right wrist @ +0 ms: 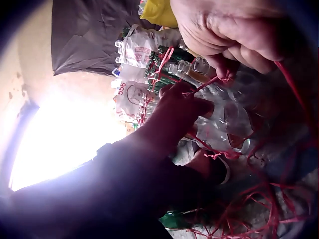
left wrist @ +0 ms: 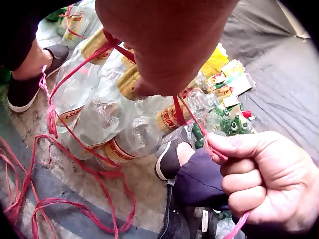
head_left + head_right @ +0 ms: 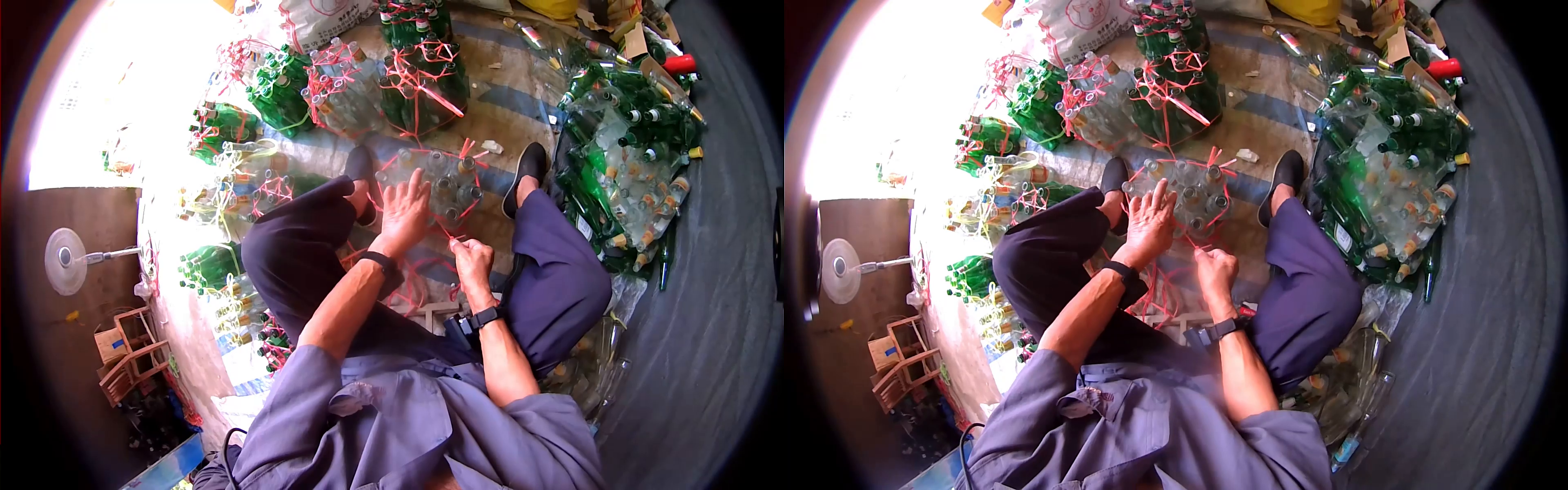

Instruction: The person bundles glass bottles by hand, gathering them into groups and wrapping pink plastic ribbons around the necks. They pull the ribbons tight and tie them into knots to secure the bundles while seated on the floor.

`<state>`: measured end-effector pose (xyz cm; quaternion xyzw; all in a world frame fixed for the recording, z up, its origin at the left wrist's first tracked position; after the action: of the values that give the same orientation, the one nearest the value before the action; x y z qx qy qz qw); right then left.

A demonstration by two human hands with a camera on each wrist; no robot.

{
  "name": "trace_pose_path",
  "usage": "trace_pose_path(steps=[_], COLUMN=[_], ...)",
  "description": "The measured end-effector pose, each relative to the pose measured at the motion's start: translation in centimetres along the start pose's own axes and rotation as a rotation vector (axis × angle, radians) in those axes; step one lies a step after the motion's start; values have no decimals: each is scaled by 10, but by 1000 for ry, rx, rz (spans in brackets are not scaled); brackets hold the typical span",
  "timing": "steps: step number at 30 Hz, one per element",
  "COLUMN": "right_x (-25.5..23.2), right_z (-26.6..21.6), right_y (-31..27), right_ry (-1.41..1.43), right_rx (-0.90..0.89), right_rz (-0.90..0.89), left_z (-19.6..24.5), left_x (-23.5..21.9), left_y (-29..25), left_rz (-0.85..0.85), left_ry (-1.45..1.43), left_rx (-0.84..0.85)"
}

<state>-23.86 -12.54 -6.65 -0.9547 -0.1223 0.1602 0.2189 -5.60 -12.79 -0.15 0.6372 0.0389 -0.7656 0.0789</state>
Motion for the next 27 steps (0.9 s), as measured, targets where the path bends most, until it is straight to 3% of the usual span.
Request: trace_pose_path(steps=[10, 16, 17, 22, 24, 26, 27], right_x=[-2, -11, -8, -2, 1, 3, 3], right_z=[9, -11, 6, 8, 16, 20, 7], right_y=[-1, -11, -2, -8, -9, -10, -21], right_ry=[-131, 76, 61, 21, -6, 25, 82], right_rx=[-35, 169, 69, 97, 63, 64, 168], right_rz=[44, 11, 3, -14, -20, -56, -131], left_z=[-2, -13, -15, -3, 0, 16, 20], left_x=[-2, -14, -17, -48, -8, -14, -11], left_y=[-4, -3, -5, -24, -40, -55, -60], left_rz=[-48, -86, 98, 303, 32, -43, -138], left_ry=[-131, -351, -304, -361, -503, -691, -885], left_rx=[10, -4, 42, 23, -16, -174, -241])
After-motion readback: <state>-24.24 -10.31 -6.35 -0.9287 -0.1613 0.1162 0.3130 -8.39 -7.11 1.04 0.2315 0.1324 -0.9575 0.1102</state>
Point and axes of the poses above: each hand's wrist, its own y-axis towards the middle knuckle, its own x-axis out of the palm, z = x × y, the point moved 6 cm from there along y, towards the middle knuckle, and after that the axes turned 5 degrees about -y, right-handed, at the moved point
